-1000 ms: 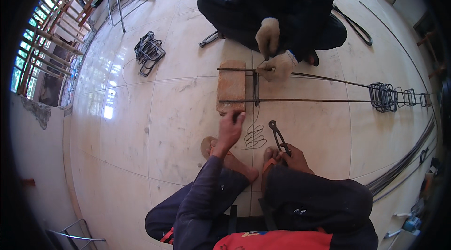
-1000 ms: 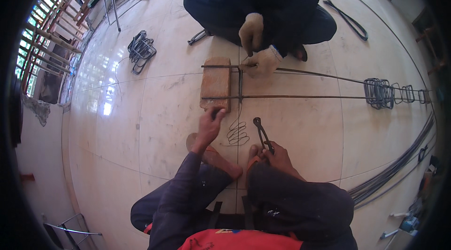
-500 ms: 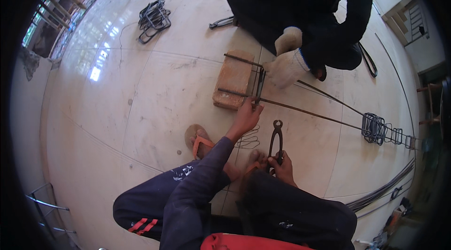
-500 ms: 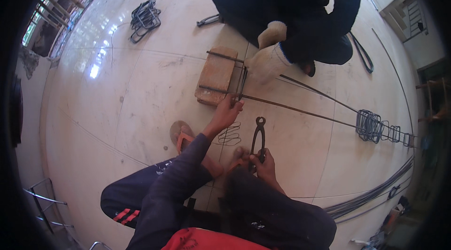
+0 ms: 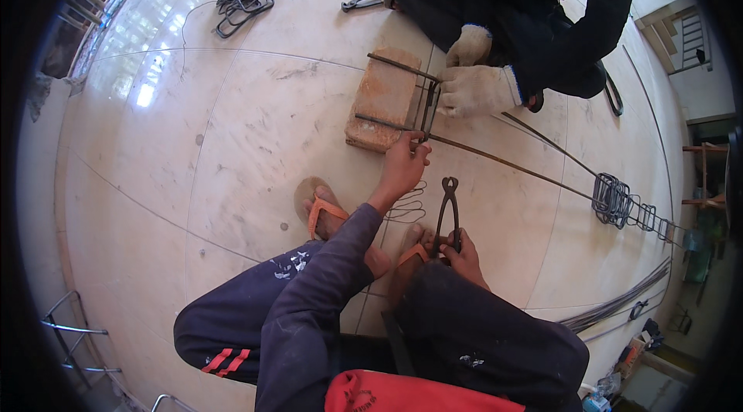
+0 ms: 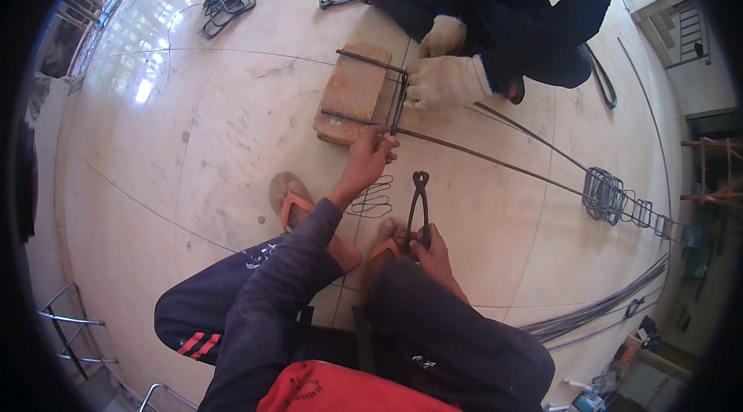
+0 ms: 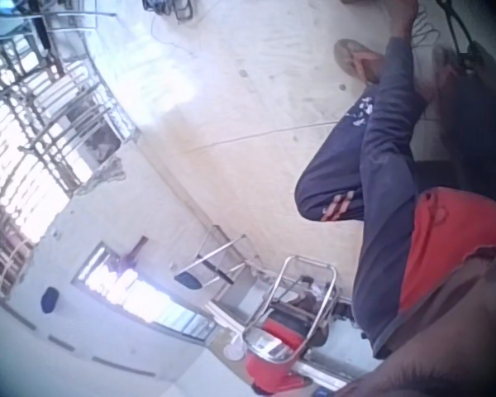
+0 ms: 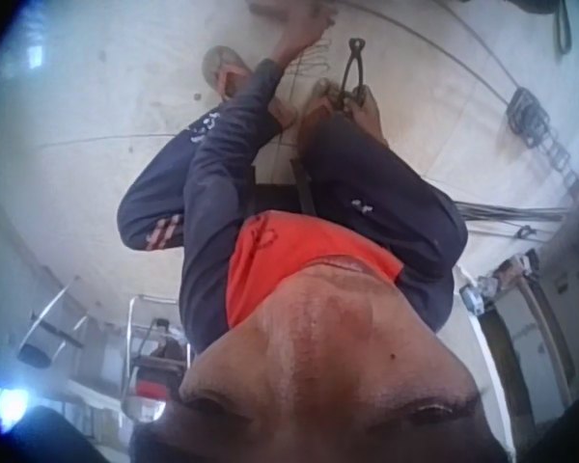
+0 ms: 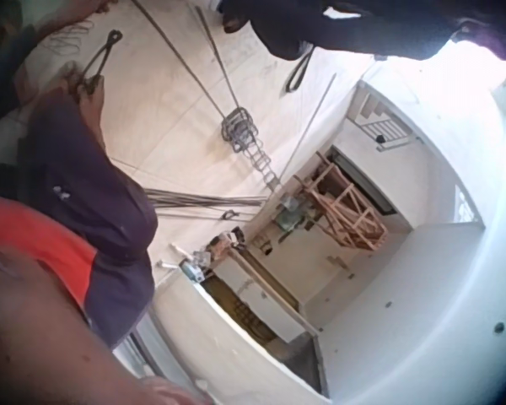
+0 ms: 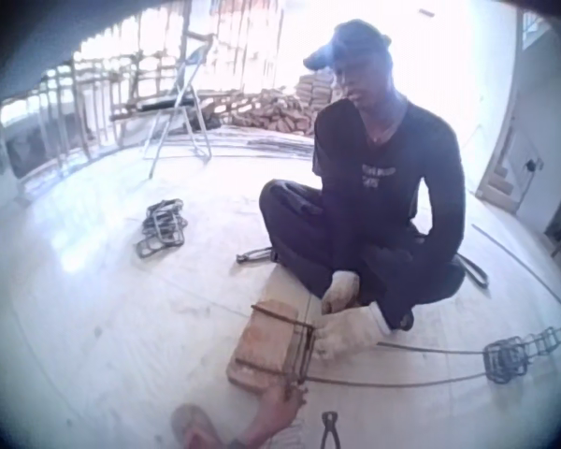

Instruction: The person sits on the floor and assembles a metal frame by bending and twisting wire ties around intersecting metal rods. They use pliers to tighten the connections and work alongside another person who is also assembling similar frames.

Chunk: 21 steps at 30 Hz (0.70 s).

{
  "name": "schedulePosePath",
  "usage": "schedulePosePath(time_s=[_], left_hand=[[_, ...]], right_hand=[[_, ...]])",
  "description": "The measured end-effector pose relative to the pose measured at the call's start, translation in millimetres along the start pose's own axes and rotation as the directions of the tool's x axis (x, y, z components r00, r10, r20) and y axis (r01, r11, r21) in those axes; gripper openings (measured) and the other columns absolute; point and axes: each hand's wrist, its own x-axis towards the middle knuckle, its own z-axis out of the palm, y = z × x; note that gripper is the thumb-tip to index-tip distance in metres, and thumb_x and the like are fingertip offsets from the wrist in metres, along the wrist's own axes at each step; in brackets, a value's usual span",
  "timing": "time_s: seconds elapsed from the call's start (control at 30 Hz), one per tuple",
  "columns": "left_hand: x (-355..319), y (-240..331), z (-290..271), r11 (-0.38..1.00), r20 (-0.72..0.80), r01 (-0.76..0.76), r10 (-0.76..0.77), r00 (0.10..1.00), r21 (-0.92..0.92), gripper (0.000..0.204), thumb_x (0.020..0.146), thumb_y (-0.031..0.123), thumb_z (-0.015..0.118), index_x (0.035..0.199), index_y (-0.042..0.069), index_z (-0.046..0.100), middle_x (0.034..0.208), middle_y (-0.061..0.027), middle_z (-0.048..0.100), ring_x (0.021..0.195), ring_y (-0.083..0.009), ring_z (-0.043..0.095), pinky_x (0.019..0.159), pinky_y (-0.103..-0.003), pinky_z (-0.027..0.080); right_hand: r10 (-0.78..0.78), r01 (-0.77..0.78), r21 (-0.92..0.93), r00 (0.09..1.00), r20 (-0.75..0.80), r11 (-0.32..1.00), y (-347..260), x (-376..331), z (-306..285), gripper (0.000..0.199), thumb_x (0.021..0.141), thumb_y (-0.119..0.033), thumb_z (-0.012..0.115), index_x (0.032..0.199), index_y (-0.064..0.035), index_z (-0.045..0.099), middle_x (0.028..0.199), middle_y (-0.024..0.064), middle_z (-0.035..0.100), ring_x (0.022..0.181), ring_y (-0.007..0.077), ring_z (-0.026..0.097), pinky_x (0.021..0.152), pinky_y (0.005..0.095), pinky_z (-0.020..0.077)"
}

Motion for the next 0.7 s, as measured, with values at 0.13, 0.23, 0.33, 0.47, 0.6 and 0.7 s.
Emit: schedulePosePath(time_s=[0.13,0.23,0.33,0.47,0.6,0.7], left_hand=[[-2,0,3,0.999,-0.02,-0.034,0.034,0.999,-0.004,0.031,0.086,0.01,0.055,0.114,-0.003,0.051,0.083,-0.0154,0.066,0.067,-0.0201,0.067,0.062,-0.032,0.051],[-7,4,-1,0.999,0.014,-0.01,0.009,1.0,0.053,0.035,0.087,0.002,0.054,0.12,-0.006,0.045,0.092,-0.0148,0.065,0.071,-0.0162,0.065,0.062,-0.026,0.052],[-12,6,-4,0.996,0.006,-0.031,0.031,1.0,0.081,0.038,0.085,0.0,0.055,0.121,-0.005,0.045,0.092,-0.0158,0.065,0.072,-0.017,0.065,0.061,-0.026,0.052],[-14,5,-4,0.998,0.003,-0.022,0.022,1.0,0.063,0.038,0.084,0.0,0.056,0.121,-0.005,0.045,0.091,-0.0164,0.065,0.072,-0.0179,0.066,0.061,-0.027,0.052],[-15,5,-4,0.996,-0.019,-0.028,0.03,0.999,0.081,0.035,0.084,0.001,0.057,0.117,-0.003,0.049,0.085,-0.0149,0.066,0.069,-0.0196,0.067,0.061,-0.031,0.052],[-18,7,-4,0.996,-0.024,-0.014,0.016,1.0,0.088,0.032,0.083,0.002,0.058,0.115,-0.002,0.052,0.08,-0.0142,0.066,0.068,-0.0204,0.068,0.061,-0.032,0.051]], right_hand=[[-0.028,0.021,0.171,0.999,0.04,0.985,-19,-2,-6,0.015,0.085,0.006,0.044,0.093,-0.0039,0.036,0.109,0.0197,0.052,0.104,0.0283,0.057,0.079,0.0397,0.0566],[-0.054,0.034,0.213,0.995,0.088,0.977,-41,2,-10,0.014,0.085,0.006,0.042,0.094,-0.0028,0.037,0.113,0.0209,0.05,0.107,0.0311,0.055,0.083,0.0418,0.0561],[-0.065,0.038,0.2,0.99,0.129,0.979,-59,3,-11,0.011,0.086,0.004,0.043,0.096,-0.0002,0.039,0.113,0.0199,0.05,0.102,0.0274,0.057,0.082,0.0399,0.0563],[-0.026,-0.035,0.265,0.974,0.226,0.964,-75,10,-12,0.016,0.086,0.004,0.042,0.101,-0.0017,0.039,0.117,0.0197,0.046,0.108,0.0297,0.053,0.086,0.0415,0.0547],[-0.041,-0.036,0.311,0.971,0.235,0.95,-84,15,-8,0.017,0.086,0.002,0.044,0.101,-0.002,0.04,0.1,0.0098,0.043,0.099,0.0206,0.054,0.084,0.0363,0.0561],[-0.085,0.038,0.218,0.974,0.211,0.975,-87,18,-9,0.016,0.086,0.001,0.045,0.101,-0.0025,0.041,0.1,0.0086,0.043,0.096,0.018,0.052,0.083,0.0367,0.0554]])
